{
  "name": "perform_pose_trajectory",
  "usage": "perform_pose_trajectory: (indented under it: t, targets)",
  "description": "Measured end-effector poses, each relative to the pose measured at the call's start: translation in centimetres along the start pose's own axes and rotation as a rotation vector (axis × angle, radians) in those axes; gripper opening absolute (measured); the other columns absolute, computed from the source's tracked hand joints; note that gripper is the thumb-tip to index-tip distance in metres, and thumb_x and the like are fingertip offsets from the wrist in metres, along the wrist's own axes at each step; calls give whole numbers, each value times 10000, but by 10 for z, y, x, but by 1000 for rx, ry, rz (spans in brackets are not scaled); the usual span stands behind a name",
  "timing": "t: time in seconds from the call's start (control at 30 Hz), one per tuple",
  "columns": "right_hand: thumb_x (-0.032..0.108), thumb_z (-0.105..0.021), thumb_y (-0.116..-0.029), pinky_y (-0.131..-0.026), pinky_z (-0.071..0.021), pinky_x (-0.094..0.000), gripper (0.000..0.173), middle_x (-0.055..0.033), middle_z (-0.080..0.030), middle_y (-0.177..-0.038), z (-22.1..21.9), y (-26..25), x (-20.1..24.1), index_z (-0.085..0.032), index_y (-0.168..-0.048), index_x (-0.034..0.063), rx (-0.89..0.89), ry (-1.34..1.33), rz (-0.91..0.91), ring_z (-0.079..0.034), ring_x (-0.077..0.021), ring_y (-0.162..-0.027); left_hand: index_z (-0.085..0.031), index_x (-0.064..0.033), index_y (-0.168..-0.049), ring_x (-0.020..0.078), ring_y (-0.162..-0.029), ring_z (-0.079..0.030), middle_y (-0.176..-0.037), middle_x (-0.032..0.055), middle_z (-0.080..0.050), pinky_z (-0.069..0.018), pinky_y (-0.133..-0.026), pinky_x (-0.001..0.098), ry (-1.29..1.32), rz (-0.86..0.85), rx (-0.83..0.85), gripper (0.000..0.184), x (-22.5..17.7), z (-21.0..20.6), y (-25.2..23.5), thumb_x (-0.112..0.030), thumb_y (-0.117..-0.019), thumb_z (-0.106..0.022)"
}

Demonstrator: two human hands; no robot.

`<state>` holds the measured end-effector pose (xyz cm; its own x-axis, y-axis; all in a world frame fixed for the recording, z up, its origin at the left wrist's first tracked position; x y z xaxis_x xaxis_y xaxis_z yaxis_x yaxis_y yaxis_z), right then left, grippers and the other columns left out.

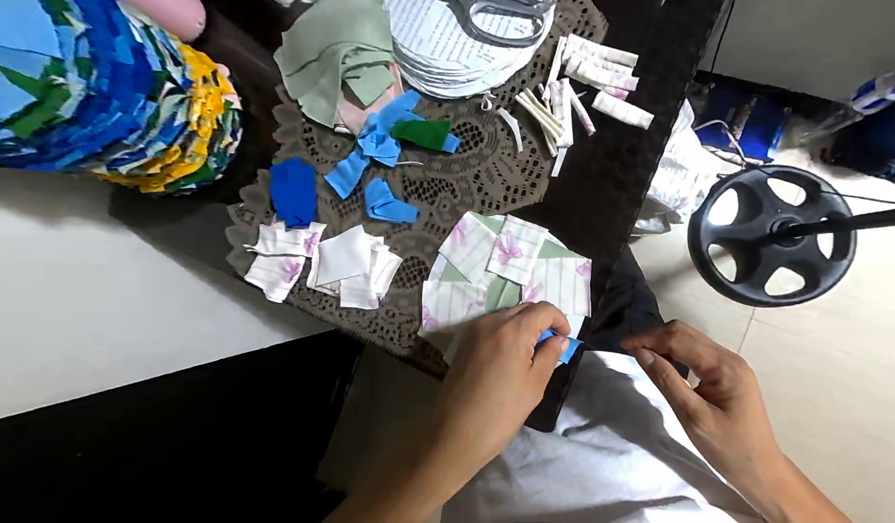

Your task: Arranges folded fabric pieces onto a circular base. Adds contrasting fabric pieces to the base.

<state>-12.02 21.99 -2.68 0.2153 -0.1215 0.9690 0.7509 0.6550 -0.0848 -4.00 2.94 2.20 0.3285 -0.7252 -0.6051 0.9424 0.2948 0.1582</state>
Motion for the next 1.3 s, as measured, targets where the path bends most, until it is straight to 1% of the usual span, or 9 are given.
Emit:
perform_pose_trajectory:
  t: [0.17, 0.27, 0.4, 0.67, 0.8, 0.93, 1.1, 1.2, 1.3]
  targets:
    - [152, -564, -1012, -797, -515, -115, 237, -18, -704, -944, -2, 1, -2, -759, -1012, 16, 4, 22, 4, -628, 34, -882, -763, -142, -947, 21, -645, -570, -837, -16, -683, -471, -597, 164, -51, -32, -42, 147, -1, 1, -2, -196, -946, -627]
    - [150, -558, -1015, -794, -512, -113, 242, -22, -703, -934, -3, 3, -3, -760, -1008, 16, 16, 41, 10, -626, 35, -873, -760, -134, -966, 54, -648, -600, -836, 5, -705, -494, -604, 197, -83, -39, -59, 141, -2, 0, -2, -203, -936, -640]
    - [157, -559, -1020, -818, -514, -127, 244, -25, -712, -943, -4, 5, -4, -762, -1008, 22, 24, 51, 9, -633, 23, -890, -741, -114, -982, 82, -616, -594, -807, 18, -698, -501, -590, 229, -123, -50, -98, 130, -3, 0, -3, -193, -925, -655]
    - [161, -560, -1020, -802, -510, -126, 243, -28, -707, -936, -5, 6, -5, -762, -1008, 27, 20, 59, 17, -627, 18, -882, -742, -124, -991, 53, -637, -602, -828, 0, -712, -489, -594, 194, -118, -34, -147, 147, -1, -1, 1, -231, -917, -674]
    - [154, -557, -1019, -817, -513, -136, 242, -33, -711, -941, -6, 6, -4, -763, -1011, 28, 26, 65, 26, -633, 6, -895, -737, -122, -996, 64, -674, -639, -850, 7, -723, -520, -623, 209, -128, -30, -146, 157, 0, -1, 1, -247, -923, -676]
    - [169, -565, -1013, -815, -518, -181, 237, -61, -709, -928, -10, 8, 1, -773, -1026, 54, 14, 164, 109, -641, -63, -895, -733, -123, -997, 81, -703, -660, -872, 15, -732, -535, -643, 230, -138, -25, -142, 156, 0, -2, 1, -246, -914, -687]
    - [165, -546, -997, -752, -481, -301, 250, -85, -680, -904, -22, 7, 13, -767, -1111, 144, 20, 391, 285, -616, -195, -862, -730, -122, -995, 91, -714, -668, -856, 18, -727, -538, -641, 236, -155, -23, -145, 164, -1, -3, 1, -251, -901, -691]
    - [146, -543, -982, -713, -449, -319, 263, -81, -654, -870, -27, 7, 15, -763, -1124, 167, 13, 448, 344, -587, -216, -828, -732, -120, -993, 92, -727, -676, -865, 16, -731, -546, -649, 239, -153, -18, -145, 168, -1, -3, 1, -256, -900, -699]
    - [143, -544, -985, -718, -450, -314, 260, -80, -657, -871, -28, 6, 14, -764, -1121, 164, 7, 449, 347, -591, -214, -837, -733, -126, -990, 91, -737, -680, -867, 10, -731, -552, -663, 239, -154, -13, -143, 168, -1, -4, 2, -260, -892, -706]
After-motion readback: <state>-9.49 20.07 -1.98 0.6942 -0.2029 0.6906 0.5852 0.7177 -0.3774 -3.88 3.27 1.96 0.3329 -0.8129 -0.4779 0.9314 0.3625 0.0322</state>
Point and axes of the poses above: each hand's wrist, its own y-axis away from the middle knuckle, its own z-axis out of the back of the hand, x = y × z, the point moved 5 cm from there along -y, towards the middle knuckle
